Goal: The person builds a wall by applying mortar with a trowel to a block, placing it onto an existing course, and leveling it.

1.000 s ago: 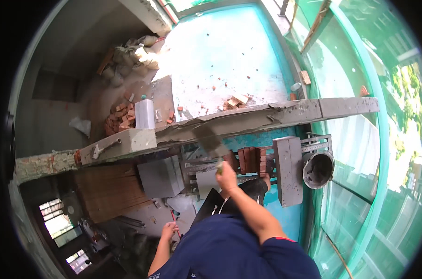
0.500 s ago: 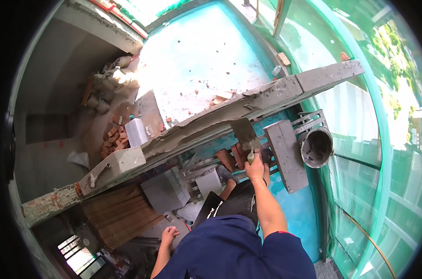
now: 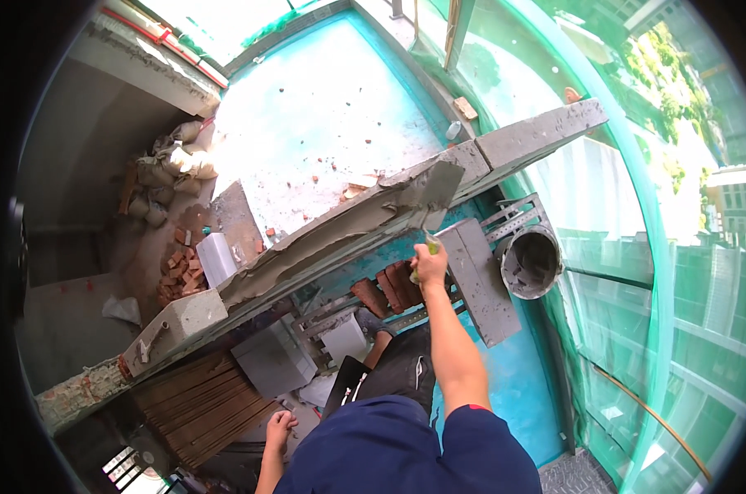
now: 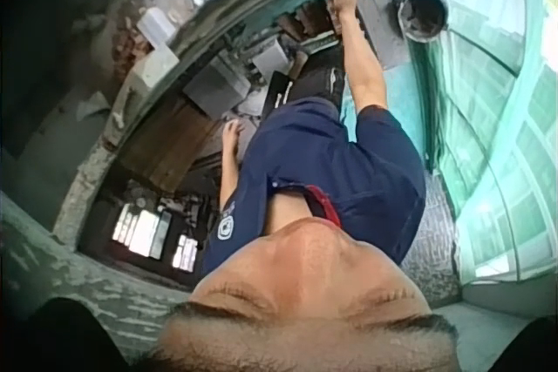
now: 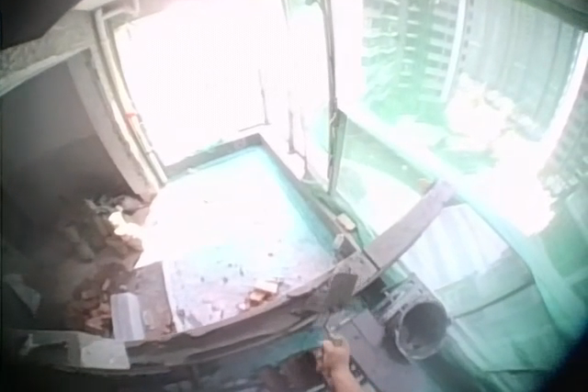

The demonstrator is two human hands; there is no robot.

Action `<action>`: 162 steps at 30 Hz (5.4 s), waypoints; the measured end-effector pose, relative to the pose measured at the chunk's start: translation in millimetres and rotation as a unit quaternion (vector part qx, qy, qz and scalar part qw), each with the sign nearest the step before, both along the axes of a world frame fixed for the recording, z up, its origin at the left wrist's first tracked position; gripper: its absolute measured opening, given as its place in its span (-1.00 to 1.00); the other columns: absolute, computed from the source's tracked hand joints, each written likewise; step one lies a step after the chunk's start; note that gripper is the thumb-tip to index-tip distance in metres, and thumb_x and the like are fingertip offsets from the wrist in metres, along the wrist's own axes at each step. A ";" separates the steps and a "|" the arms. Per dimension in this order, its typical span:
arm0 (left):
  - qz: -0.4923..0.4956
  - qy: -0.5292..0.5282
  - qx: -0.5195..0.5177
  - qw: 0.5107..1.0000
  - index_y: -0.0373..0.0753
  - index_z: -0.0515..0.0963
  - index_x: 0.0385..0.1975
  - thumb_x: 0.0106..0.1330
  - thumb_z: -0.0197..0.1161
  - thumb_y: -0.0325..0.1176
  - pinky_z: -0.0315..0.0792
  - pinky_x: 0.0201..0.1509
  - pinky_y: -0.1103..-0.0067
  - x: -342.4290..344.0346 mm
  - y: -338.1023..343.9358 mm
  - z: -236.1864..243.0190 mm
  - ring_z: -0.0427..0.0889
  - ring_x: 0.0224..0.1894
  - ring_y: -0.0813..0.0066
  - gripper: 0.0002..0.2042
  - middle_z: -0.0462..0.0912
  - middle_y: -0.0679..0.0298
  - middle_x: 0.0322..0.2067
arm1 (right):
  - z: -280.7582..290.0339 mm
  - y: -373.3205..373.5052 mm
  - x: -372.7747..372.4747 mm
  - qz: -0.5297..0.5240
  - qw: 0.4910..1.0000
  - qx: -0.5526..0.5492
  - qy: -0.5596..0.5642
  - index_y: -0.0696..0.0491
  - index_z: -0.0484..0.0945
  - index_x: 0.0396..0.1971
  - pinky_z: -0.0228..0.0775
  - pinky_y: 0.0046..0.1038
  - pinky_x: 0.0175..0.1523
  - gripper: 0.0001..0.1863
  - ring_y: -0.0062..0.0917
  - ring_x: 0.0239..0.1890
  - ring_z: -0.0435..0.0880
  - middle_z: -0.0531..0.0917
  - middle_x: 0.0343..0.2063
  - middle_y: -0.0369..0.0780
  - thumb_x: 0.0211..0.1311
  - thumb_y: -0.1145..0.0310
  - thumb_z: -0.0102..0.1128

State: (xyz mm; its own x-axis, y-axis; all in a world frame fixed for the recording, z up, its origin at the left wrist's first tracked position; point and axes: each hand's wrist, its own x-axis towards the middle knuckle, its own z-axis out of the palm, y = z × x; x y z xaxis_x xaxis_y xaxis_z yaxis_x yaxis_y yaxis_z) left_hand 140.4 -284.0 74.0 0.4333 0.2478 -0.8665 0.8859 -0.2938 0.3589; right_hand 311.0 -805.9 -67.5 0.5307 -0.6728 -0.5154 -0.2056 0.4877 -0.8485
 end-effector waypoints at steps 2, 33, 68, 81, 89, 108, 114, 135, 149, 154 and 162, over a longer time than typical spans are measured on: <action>-0.010 -0.001 0.008 1.000 -0.29 0.47 -0.20 0.29 0.18 -0.23 0.29 -0.40 0.73 5.3 -7.0 2.7 0.58 -0.40 0.58 -0.75 0.59 0.28 -0.37 | -31.8 12.8 2.8 -0.005 0.999 0.000 0.035 0.12 0.40 -0.54 0.19 -0.53 -0.68 -0.90 -0.63 -0.80 0.38 0.43 -0.76 -0.31 0.02 0.44 0.12; 0.027 -0.002 -0.018 0.999 -0.36 0.47 -0.22 0.28 0.17 -0.33 0.43 -0.20 0.64 -11.1 4.1 -16.4 0.57 -0.37 0.54 -0.78 0.57 0.26 -0.37 | 22.3 130.7 -68.1 0.409 0.856 -0.264 0.175 0.03 0.52 -0.32 0.42 -0.15 -0.15 -0.70 -0.03 -0.23 0.58 0.62 -0.38 0.01 -0.05 0.19 0.20; 0.220 -0.012 -0.063 0.973 -0.34 0.50 -0.23 0.27 0.18 -0.22 0.43 -0.23 0.58 -118.8 14.4 -81.4 0.58 -0.38 0.49 -0.72 0.57 0.26 -0.39 | 109.8 384.0 48.0 0.569 0.804 0.041 0.166 0.16 0.34 -0.13 0.41 -0.33 -0.50 -0.44 -0.36 -0.59 0.55 0.54 -0.49 -0.10 0.26 -0.11 -0.04; 0.172 0.053 -0.061 0.982 -0.24 0.44 -0.21 0.30 0.14 -0.19 0.31 -0.49 0.64 -70.4 19.7 -98.9 0.56 -0.46 0.51 -0.75 0.56 0.27 -0.41 | 142.8 52.5 16.6 0.486 0.745 -0.319 0.326 0.16 0.32 -0.06 0.34 -0.11 0.02 -0.41 0.08 -0.07 0.52 0.55 -0.17 0.19 0.26 -0.13 -0.07; 0.118 -0.041 -0.120 0.985 -0.18 0.44 -0.23 0.30 0.14 -0.19 0.24 -0.53 0.79 34.8 -16.0 -73.8 0.56 -0.46 0.62 -0.79 0.58 0.32 -0.41 | 126.4 -108.7 -4.1 0.369 0.847 -0.241 0.299 0.08 0.41 -0.40 0.37 -0.38 -0.50 -0.49 -0.42 -0.63 0.52 0.52 -0.60 -0.16 0.26 -0.15 -0.05; -0.162 0.143 0.017 0.976 -0.34 0.46 -0.15 0.26 0.19 -0.16 0.44 -0.36 0.53 55.2 -62.0 -44.4 0.61 -0.39 0.40 -0.65 0.60 0.19 -0.37 | -44.1 -154.9 -268.2 0.040 0.865 -0.022 0.500 0.15 0.52 -0.49 0.41 -0.26 -0.43 -0.34 -0.29 -0.66 0.55 0.57 -0.67 -0.10 0.24 -0.25 -0.15; -0.151 0.232 0.056 0.959 -0.27 0.50 -0.29 0.30 0.13 -0.26 0.37 -0.47 0.61 32.6 -94.3 -12.9 0.45 -0.55 0.54 -0.80 0.55 0.31 -0.52 | -91.9 -270.8 -256.5 0.249 0.711 -0.160 0.638 0.09 0.58 -0.25 0.43 -0.18 -0.05 -0.39 -0.17 -0.14 0.62 0.64 -0.27 0.00 0.17 -0.21 -0.08; -0.262 0.342 0.174 0.886 -0.20 0.53 -0.32 0.32 0.08 -0.19 0.38 -0.52 0.60 67.8 -126.1 -38.3 0.48 -0.55 0.54 -0.78 0.57 0.29 -0.52 | -278.4 -350.9 -272.9 0.300 0.744 -0.125 0.583 0.20 0.62 -0.36 0.39 -0.21 0.04 -0.38 -0.04 -0.09 0.57 0.61 -0.24 0.09 0.10 -0.14 -0.06; -0.202 0.281 0.121 0.930 -0.20 0.53 -0.32 0.30 0.13 -0.21 0.36 -0.53 0.61 68.5 -128.2 -53.2 0.49 -0.52 0.55 -0.81 0.55 0.32 -0.53 | -104.6 -285.1 -290.8 0.078 0.932 -0.047 0.350 0.12 0.53 -0.51 0.29 -0.55 -0.50 -0.59 -0.64 -0.61 0.46 0.51 -0.67 -0.30 0.28 0.05 -0.03; -0.317 0.202 0.076 0.924 -0.21 0.54 -0.39 0.29 0.15 -0.19 0.35 -0.50 0.61 46.1 -113.2 -75.9 0.44 -0.56 0.56 -0.79 0.53 0.33 -0.57 | -3.5 -209.7 -163.8 -0.021 0.996 0.019 0.087 0.13 0.48 -0.25 0.31 -0.56 -0.43 -0.68 -0.64 -0.53 0.47 0.52 -0.49 -0.29 0.28 0.14 0.04; -0.269 0.221 0.055 0.936 -0.25 0.55 -0.39 0.32 0.12 -0.23 0.37 -0.45 0.60 24.0 -62.2 -74.4 0.46 -0.54 0.55 -0.79 0.55 0.31 -0.55 | -74.9 -157.2 -9.1 0.026 0.964 -0.253 0.072 0.14 0.48 -0.34 0.37 -0.29 -0.23 -0.81 -0.12 -0.37 0.52 0.55 -0.42 -0.04 0.08 0.37 0.17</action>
State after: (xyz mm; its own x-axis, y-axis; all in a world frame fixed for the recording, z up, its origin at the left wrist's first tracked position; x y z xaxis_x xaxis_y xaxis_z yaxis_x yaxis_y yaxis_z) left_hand 164.4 -346.2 -0.4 0.1263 0.1953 -0.9726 0.6531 -0.7543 -0.0666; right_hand 302.0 -963.0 -142.4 0.5181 -0.8320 -0.1983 -0.3521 0.0039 -0.9360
